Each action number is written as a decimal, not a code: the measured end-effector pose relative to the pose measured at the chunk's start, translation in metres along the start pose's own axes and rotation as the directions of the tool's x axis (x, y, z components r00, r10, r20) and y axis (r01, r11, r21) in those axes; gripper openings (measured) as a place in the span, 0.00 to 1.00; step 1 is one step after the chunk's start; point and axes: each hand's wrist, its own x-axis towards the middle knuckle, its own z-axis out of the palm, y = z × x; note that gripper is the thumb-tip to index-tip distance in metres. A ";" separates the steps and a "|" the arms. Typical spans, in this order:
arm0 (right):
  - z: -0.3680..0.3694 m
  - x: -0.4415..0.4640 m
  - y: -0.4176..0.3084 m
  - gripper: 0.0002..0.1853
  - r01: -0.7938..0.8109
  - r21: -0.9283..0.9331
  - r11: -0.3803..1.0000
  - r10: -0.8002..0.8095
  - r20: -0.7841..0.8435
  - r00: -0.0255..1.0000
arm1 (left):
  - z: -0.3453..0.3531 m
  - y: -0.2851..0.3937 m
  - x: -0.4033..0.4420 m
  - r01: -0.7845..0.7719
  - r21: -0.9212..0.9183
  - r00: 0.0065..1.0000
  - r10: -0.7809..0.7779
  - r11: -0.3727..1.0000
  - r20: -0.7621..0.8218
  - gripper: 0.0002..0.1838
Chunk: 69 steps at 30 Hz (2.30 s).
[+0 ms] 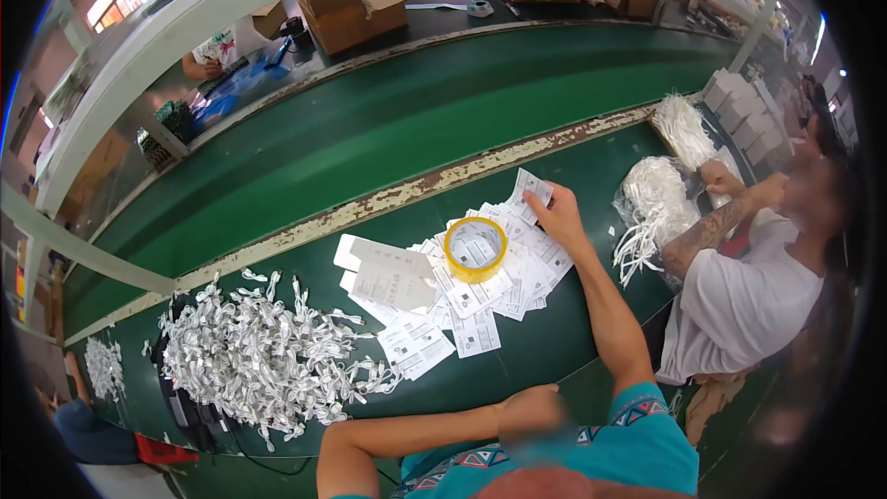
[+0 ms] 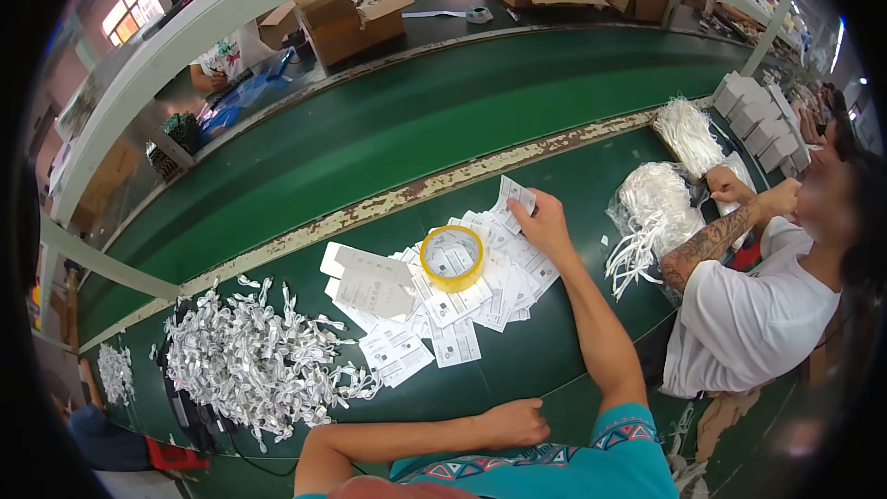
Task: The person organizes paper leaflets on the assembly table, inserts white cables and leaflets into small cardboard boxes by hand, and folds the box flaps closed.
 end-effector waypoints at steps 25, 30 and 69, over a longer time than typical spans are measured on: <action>0.001 -0.002 -0.007 0.10 0.007 -0.008 1.000 -0.007 -0.007 1.000 | -0.005 0.000 -0.001 0.000 -0.018 1.000 -0.001 1.000 -0.020 0.09; 0.000 -0.001 -0.005 0.10 0.017 -0.035 0.999 -0.018 -0.015 1.000 | -0.005 -0.001 -0.001 0.004 -0.032 1.000 -0.005 0.999 -0.004 0.07; 0.000 -0.001 -0.006 0.10 -0.028 -0.023 0.999 0.028 0.003 1.000 | -0.004 0.000 -0.001 0.000 -0.020 1.000 0.000 1.000 -0.006 0.08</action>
